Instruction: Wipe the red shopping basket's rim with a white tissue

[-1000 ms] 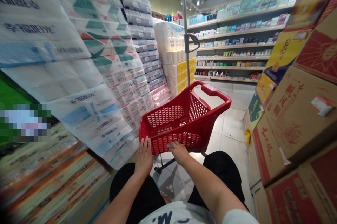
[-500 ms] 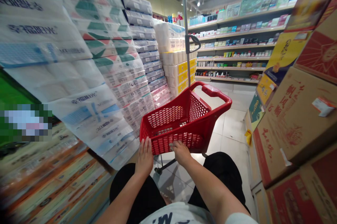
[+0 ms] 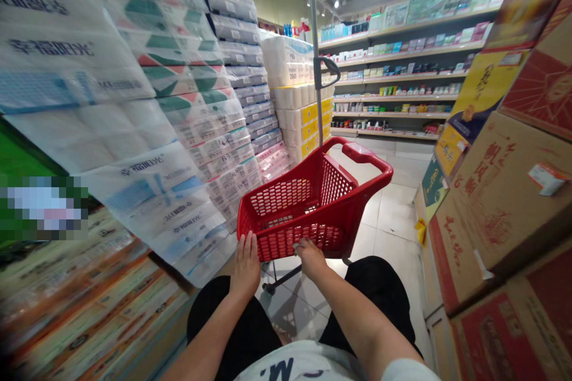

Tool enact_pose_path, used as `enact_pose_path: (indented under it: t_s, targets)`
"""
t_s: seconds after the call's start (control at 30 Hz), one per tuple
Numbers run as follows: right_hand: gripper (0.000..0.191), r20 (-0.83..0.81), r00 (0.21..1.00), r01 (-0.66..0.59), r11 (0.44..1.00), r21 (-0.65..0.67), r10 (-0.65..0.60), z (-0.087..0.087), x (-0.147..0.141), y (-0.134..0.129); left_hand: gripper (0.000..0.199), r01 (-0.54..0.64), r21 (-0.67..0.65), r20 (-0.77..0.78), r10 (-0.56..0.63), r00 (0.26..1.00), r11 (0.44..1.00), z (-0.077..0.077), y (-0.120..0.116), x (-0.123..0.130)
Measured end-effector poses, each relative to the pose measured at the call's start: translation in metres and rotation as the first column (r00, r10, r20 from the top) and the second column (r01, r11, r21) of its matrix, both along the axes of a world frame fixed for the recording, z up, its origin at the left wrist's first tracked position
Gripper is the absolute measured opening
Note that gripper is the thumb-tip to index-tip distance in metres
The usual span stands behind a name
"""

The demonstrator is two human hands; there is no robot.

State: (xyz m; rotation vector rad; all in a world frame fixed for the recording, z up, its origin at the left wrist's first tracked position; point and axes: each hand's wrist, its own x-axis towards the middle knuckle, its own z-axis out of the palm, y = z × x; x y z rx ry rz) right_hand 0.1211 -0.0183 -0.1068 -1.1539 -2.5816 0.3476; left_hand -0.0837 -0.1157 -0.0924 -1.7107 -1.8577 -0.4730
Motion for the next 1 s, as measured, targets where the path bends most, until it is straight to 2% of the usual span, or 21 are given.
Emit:
enact_pose_path:
  t_s: [0.1,0.23,0.37,0.47,0.53,0.67,0.77,1.0]
  targets:
    - [0.032,-0.022,0.999,0.030,1.000,0.010,-0.029,0.003,0.002,0.001,0.075,-0.004,-0.003,0.002,0.004,1.000,1.000,0.000,0.001,0.001]
    - [0.035,0.010,1.000,0.015,0.999,-0.052,-0.015,0.006,-0.001,0.002,0.075,-0.018,-0.003,0.008,0.018,1.000,1.000,0.001,0.002,0.002]
    - [0.031,-0.067,0.996,0.056,0.998,-0.005,-0.056,0.006,-0.006,0.000,0.077,-0.011,-0.015,-0.001,0.010,1.000,1.000,0.003,0.001,0.002]
    - [0.030,-0.050,0.998,0.033,0.999,-0.025,-0.035,0.005,-0.007,-0.001,0.077,-0.012,-0.010,-0.003,0.012,1.000,1.000,0.003,0.001,0.002]
    - [0.031,-0.032,0.999,0.032,0.998,-0.051,-0.034,0.004,-0.005,-0.001,0.076,-0.013,-0.003,-0.002,0.013,1.000,1.000,0.003,0.001,0.002]
    - [0.037,-0.117,0.990,0.075,0.997,-0.024,-0.078,-0.001,0.000,0.002,0.074,-0.006,-0.004,-0.005,0.006,1.000,1.000,0.001,0.001,0.001]
    - [0.039,-0.086,0.993,0.072,0.994,-0.086,-0.079,-0.006,0.004,0.005,0.073,-0.012,-0.006,-0.007,0.012,1.000,1.000,0.001,0.001,0.002]
    - [0.035,-0.135,0.984,0.105,0.988,-0.113,-0.120,-0.011,0.010,0.007,0.073,-0.018,-0.020,-0.006,0.017,1.000,1.000,0.001,0.001,0.002]
